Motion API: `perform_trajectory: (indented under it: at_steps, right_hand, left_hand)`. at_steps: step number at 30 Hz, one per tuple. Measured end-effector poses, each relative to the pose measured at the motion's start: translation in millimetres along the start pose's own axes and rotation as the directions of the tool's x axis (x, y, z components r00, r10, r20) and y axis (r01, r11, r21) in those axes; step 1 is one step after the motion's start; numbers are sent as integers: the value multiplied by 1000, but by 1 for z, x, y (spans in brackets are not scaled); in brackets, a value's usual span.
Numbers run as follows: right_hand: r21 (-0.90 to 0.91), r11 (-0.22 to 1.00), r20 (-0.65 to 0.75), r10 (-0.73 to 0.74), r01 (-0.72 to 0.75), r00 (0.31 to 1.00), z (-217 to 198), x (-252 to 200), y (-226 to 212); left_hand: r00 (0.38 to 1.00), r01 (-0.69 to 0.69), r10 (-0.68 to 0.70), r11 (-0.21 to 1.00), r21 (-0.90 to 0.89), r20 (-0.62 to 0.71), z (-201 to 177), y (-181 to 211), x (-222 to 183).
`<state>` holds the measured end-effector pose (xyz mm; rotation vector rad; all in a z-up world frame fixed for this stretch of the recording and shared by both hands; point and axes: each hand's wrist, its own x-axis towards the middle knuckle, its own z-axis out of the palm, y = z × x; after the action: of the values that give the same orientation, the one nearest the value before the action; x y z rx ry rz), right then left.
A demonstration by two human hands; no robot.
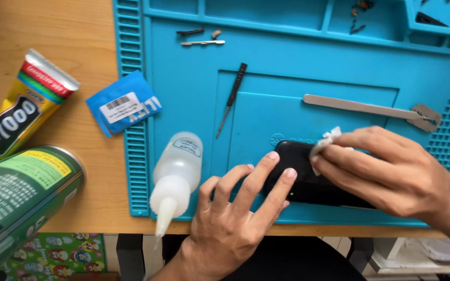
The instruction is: The person applies glue to a cotton swab and then retrieves a smartphone from a drawer. They spray a cleaning solution onto a tissue and wipe the back and sides of the smartphone thoroughly.
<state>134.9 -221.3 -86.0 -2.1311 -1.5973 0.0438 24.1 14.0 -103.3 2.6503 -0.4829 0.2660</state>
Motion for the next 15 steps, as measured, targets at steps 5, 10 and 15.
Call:
perform_trajectory:
  at_steps: [5, 10, 15]
  right_hand:
    - [-42, 998, -44, -56, 54, 997, 9, 18, 5]
    - [-21, 1000, -27, -12, 12, 1000, 4, 5, 0]
    - [-49, 998, -31, -45, 44, 998, 5, 8, -1]
  left_hand:
    - [1000, -16, 16, 1000, 1, 0, -4, 0, 4]
    - [1000, 3, -3, 1000, -28, 9, -3, -1, 1]
    - [1000, -18, 19, 1000, -7, 23, -2, 2, 1]
